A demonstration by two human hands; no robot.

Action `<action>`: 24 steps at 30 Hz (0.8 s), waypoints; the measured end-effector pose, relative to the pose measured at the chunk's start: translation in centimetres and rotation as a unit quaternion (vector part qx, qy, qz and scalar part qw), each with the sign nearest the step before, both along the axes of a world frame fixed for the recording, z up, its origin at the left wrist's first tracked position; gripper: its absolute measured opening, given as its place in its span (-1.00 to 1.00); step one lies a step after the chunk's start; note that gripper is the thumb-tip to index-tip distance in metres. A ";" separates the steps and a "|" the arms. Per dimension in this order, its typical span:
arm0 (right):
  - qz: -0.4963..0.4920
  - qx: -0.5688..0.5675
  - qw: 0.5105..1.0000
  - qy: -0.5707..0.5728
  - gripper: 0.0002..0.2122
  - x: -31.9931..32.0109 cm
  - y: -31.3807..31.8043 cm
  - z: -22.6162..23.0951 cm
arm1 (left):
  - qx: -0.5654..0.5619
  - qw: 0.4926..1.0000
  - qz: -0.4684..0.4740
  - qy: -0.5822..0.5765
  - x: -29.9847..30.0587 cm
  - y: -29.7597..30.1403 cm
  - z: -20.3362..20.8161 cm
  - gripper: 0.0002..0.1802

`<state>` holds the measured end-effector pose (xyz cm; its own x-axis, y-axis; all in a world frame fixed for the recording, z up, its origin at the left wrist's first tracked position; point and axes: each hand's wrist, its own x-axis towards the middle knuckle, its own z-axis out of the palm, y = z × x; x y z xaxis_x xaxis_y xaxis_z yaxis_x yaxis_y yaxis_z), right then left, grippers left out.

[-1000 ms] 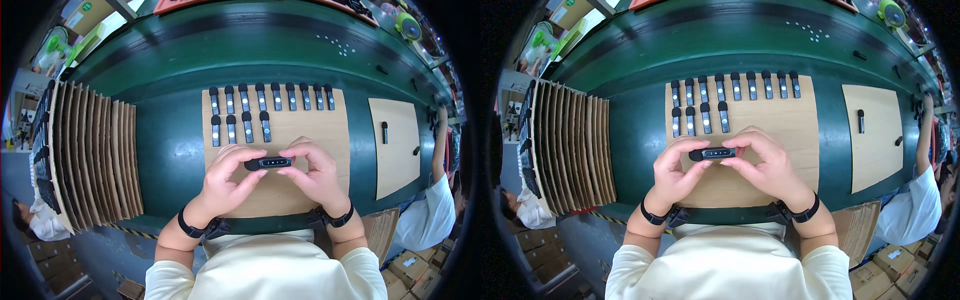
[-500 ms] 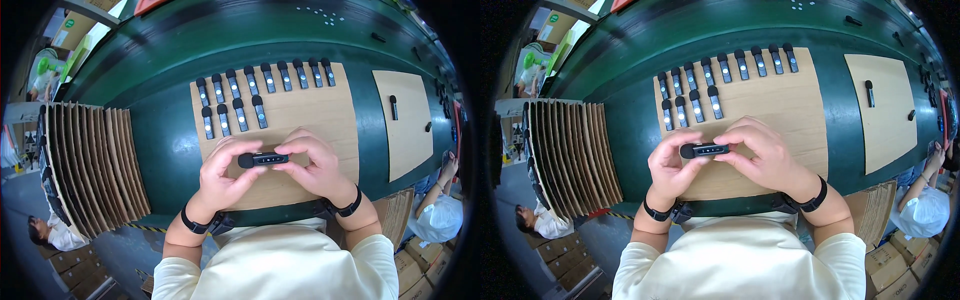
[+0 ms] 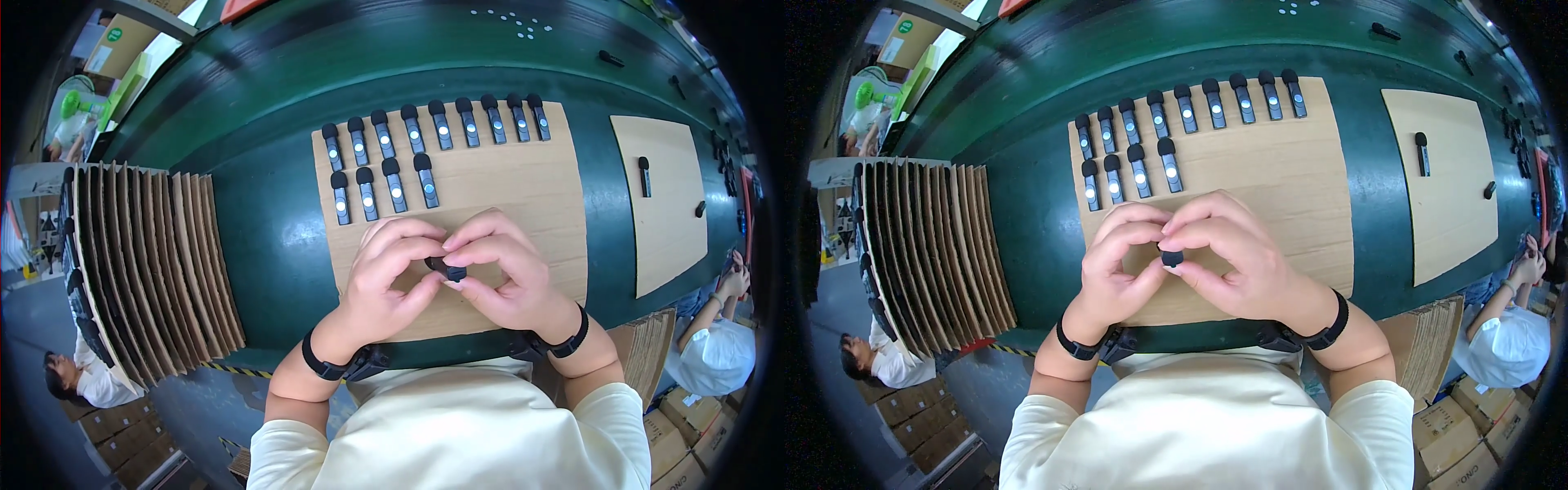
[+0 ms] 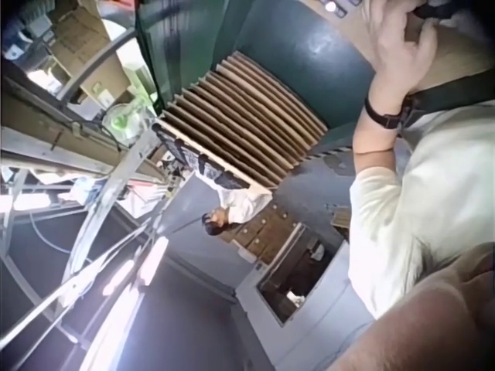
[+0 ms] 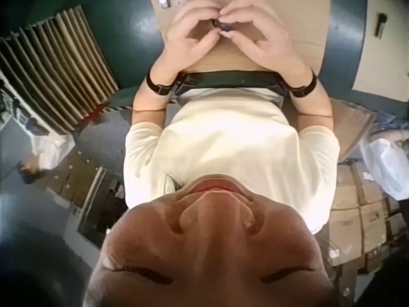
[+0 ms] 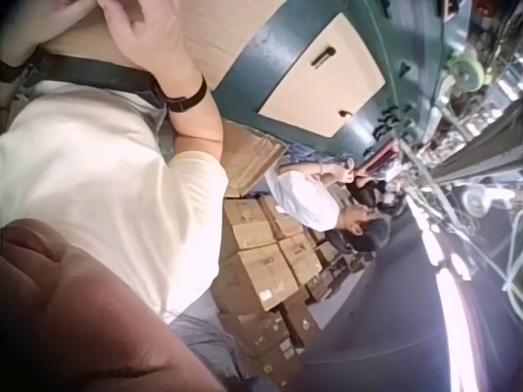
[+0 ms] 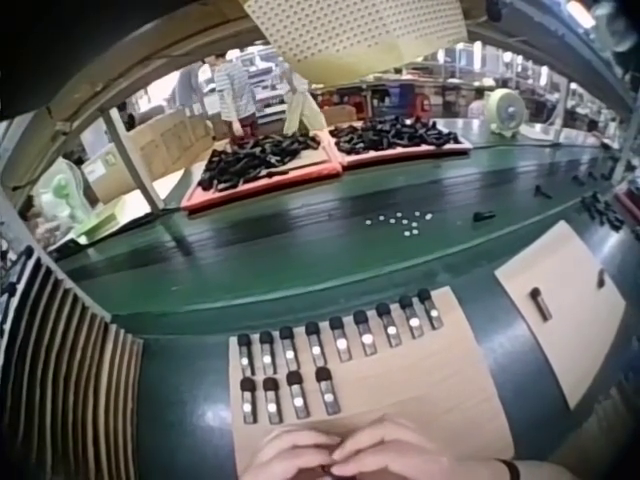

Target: The person picks up a microphone from the conveyor belt, turns it over to inspect it, and places it onto a cardboard sheet, repeating this process for several units.

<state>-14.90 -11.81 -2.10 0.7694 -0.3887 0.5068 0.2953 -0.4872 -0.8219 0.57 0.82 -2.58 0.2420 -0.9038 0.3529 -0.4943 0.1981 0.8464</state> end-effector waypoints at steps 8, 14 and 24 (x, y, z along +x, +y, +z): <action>-0.005 -0.022 1.000 0.014 -0.73 0.2 -0.3 0.0 | -0.005 0.999 0.013 -0.043 0.2 -0.4 -0.2 -0.63; -0.103 -0.001 0.993 0.064 -0.74 0.3 -1.2 -0.2 | 0.042 0.987 0.040 -0.148 0.1 -0.3 0.1 -0.68; -0.134 -0.212 0.945 0.209 -0.78 0.5 -2.3 -1.7 | 0.120 0.965 -0.018 -0.233 -0.1 0.2 -0.2 -0.75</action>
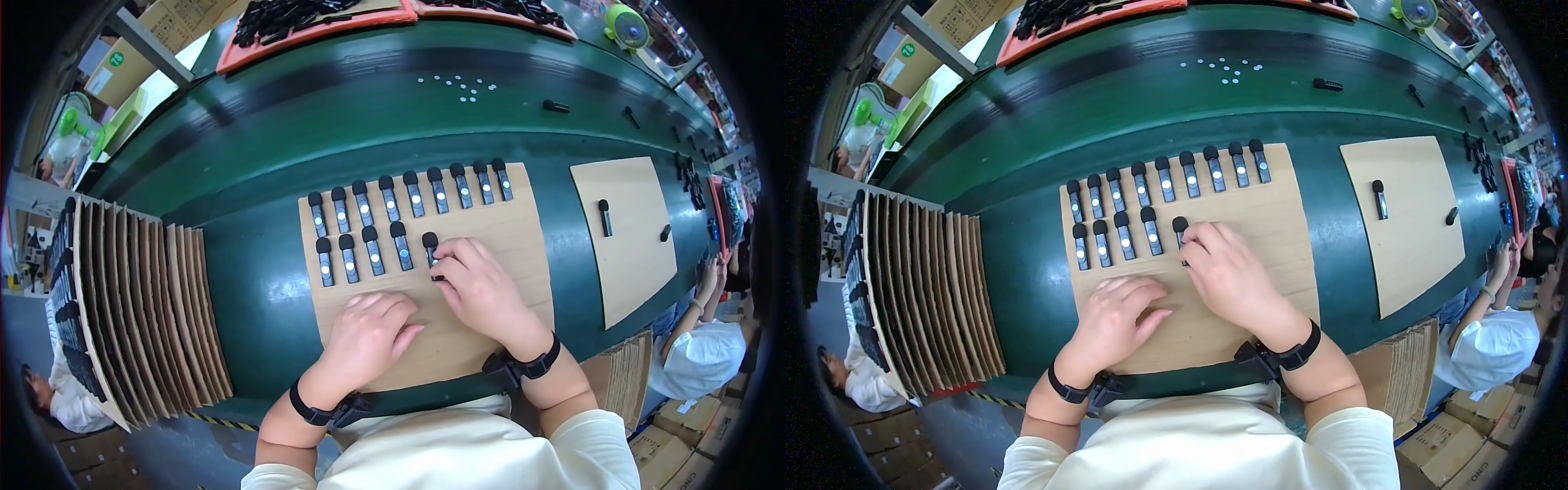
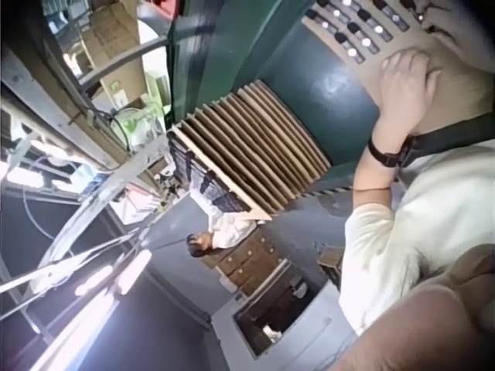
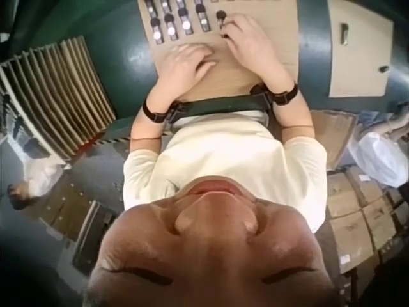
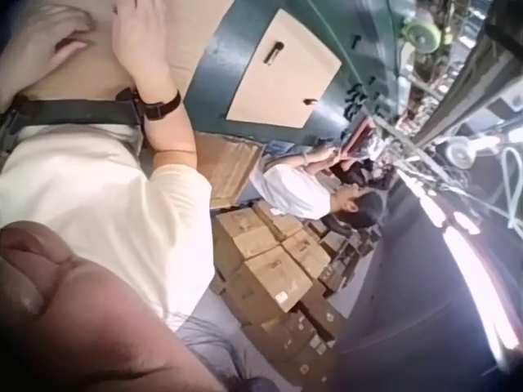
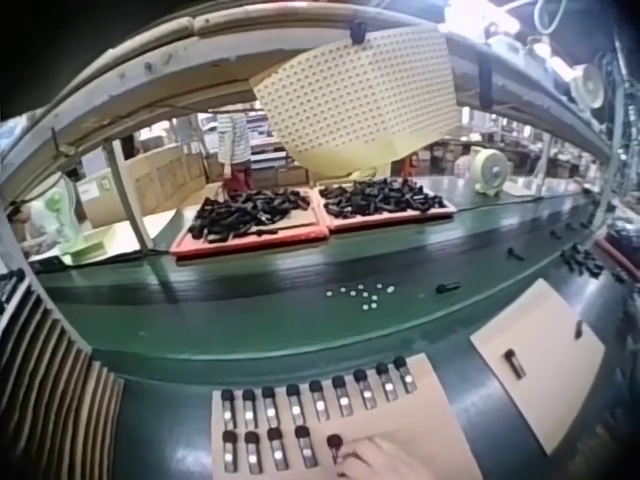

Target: The person picks up a microphone from the conveyor belt, turns it over to inspect it, and places it onto a cardboard sheet, repeating this process for several units.

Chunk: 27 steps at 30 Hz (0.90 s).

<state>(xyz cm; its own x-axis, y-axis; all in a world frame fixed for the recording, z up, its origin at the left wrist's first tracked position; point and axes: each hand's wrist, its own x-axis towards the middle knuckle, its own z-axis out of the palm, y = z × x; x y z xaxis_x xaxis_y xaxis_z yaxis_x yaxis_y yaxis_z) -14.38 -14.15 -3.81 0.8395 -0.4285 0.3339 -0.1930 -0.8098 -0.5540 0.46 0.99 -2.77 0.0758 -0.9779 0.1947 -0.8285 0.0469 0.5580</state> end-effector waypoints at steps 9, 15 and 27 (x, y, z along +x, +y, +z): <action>-0.020 -0.019 0.999 -0.020 -0.76 1.0 -0.7 -1.1 | 0.001 1.000 0.004 0.011 0.0 -0.2 0.2 -0.75; -0.031 -0.022 0.998 -0.049 -0.70 1.3 -0.6 -1.9 | 0.003 1.000 -0.001 0.005 -0.1 -0.2 0.9 -0.75; -0.049 -0.005 0.993 -0.110 -0.69 -0.2 0.4 0.8 | -0.002 1.000 0.004 -0.001 -0.7 -0.4 0.7 -0.79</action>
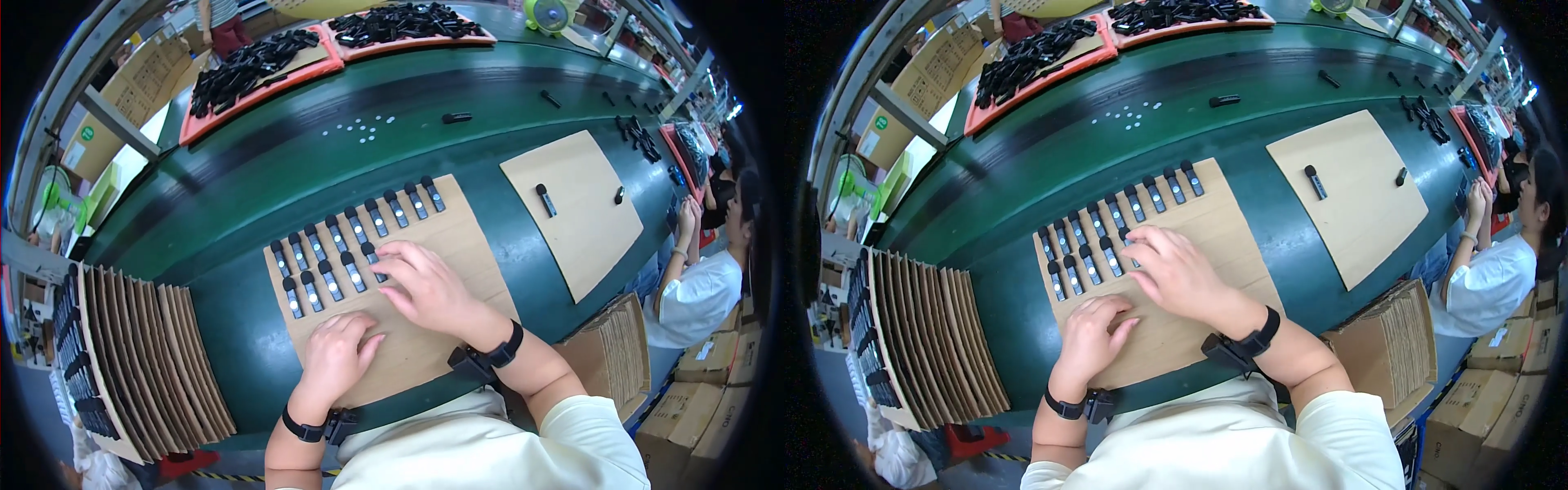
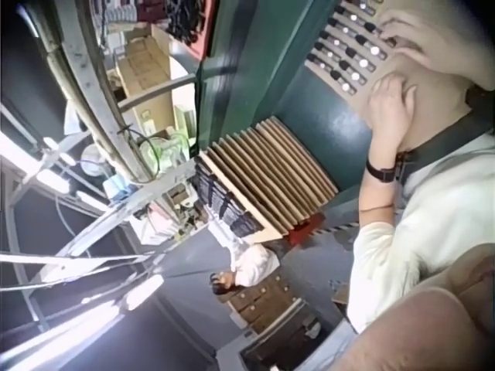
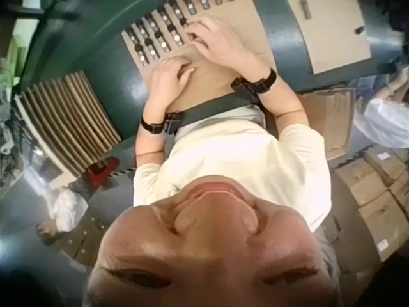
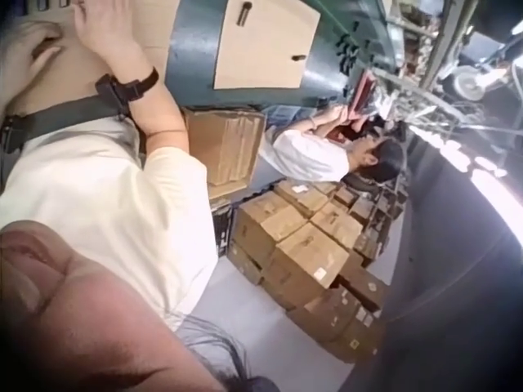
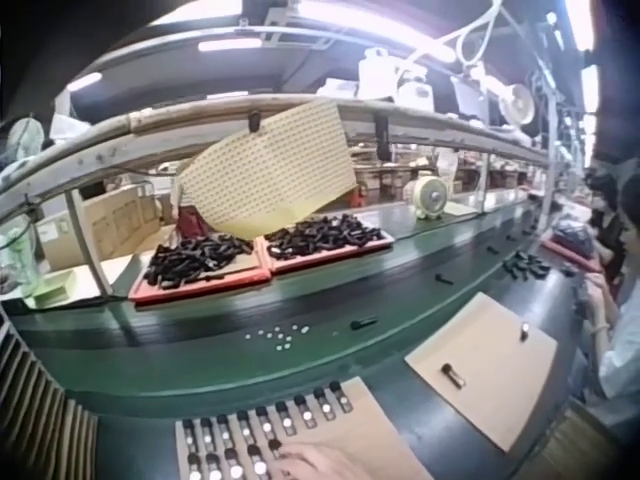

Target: The person picks up a microphone from the conveyor belt, turns it over to inspect it, and places it onto a cardboard sheet, repeating this process for several units.

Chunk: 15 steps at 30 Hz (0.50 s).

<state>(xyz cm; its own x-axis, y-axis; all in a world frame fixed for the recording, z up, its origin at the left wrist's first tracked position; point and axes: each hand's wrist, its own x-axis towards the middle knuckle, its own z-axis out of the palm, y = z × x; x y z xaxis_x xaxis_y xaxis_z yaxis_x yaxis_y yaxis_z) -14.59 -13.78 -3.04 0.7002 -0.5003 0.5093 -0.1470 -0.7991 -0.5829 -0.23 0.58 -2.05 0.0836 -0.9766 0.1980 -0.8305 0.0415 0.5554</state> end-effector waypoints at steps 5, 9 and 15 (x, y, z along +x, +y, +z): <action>0.090 0.080 0.993 -0.008 -0.81 -2.5 -2.4 4.5 | 0.002 1.000 -0.002 0.007 0.2 0.0 -0.1 -0.83; 0.040 0.016 0.998 0.042 -0.94 -3.9 -10.1 4.8 | -0.006 1.000 0.000 0.003 0.2 -0.3 0.0 -0.87; -0.100 -0.023 0.986 0.131 -0.88 -4.0 -24.3 1.3 | 0.000 1.000 0.003 0.011 0.2 -0.6 0.1 -0.89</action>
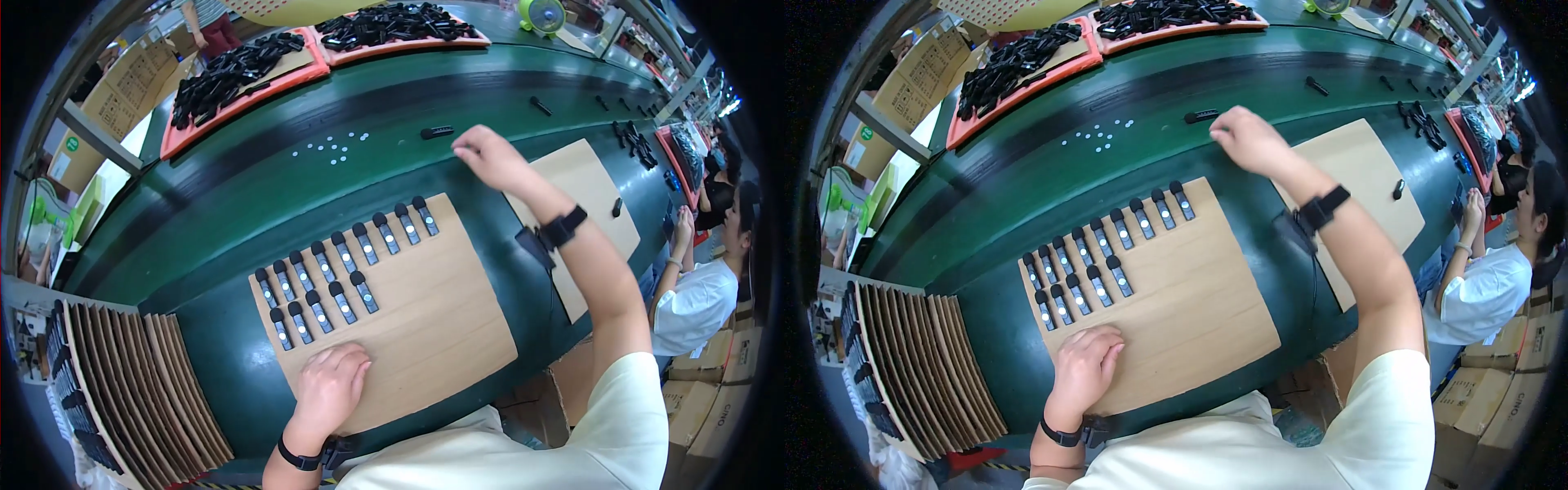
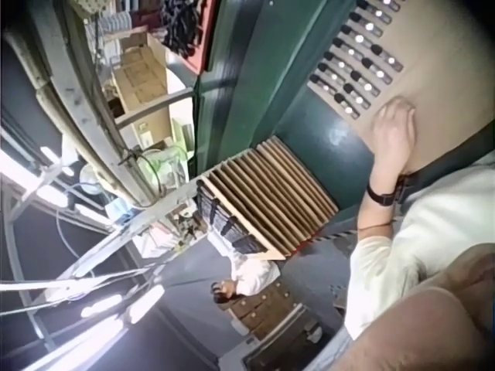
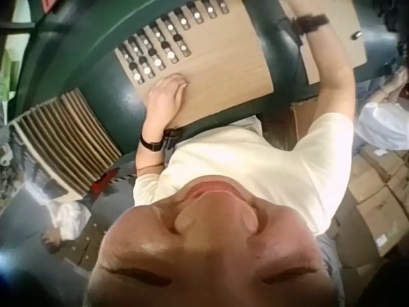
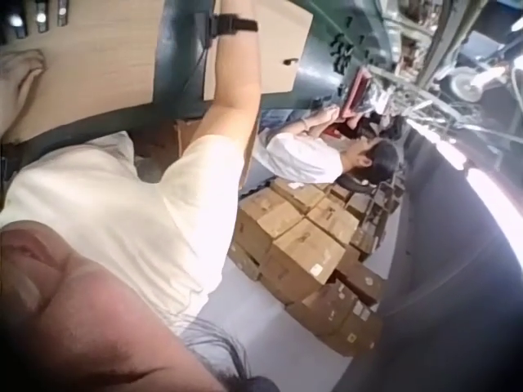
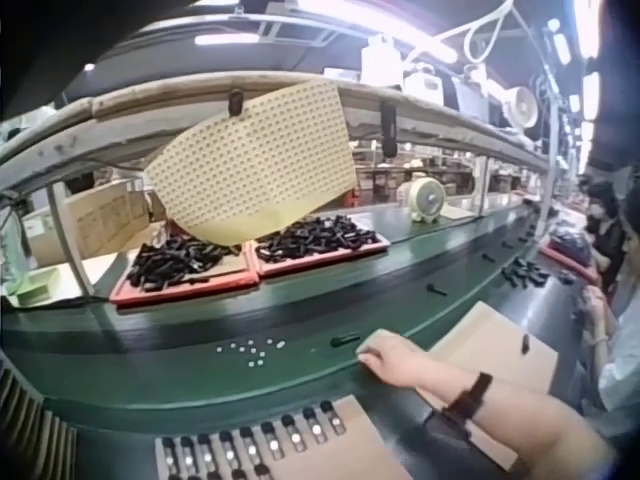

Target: The person picks up a microphone from the conveyor belt, turns it over to inspect it, and places it onto a cardboard sheet, repeating this process for several units.

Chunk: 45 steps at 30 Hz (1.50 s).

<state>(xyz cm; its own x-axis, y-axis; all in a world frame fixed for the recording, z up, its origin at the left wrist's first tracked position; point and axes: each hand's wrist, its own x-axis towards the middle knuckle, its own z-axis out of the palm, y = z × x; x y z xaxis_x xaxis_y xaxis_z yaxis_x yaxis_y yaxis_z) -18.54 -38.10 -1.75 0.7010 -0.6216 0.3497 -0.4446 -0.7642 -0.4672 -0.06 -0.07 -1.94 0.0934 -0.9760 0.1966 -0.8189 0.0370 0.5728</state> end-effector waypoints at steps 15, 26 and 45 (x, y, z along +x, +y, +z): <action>-0.073 0.145 0.984 0.076 -0.81 4.6 -1.3 0.3 | -0.004 1.000 -0.004 0.000 0.2 0.6 0.0 -0.82; 0.222 0.250 0.933 -0.130 -0.77 2.7 23.2 5.1 | -0.152 0.922 0.099 0.342 0.5 1.4 1.6 -0.62; 0.244 0.271 0.903 -0.228 -0.75 2.6 25.8 0.0 | -0.160 0.947 0.020 0.277 1.2 1.7 0.3 -0.67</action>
<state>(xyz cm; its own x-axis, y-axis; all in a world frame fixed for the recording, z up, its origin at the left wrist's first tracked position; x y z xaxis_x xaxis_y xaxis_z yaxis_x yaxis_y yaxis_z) -15.93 -12.33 -1.78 0.7977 -0.4437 0.4084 0.2171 -0.4205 -0.8809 1.17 1.66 -1.62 0.3046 -0.8683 0.3915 -0.3994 0.2567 0.8801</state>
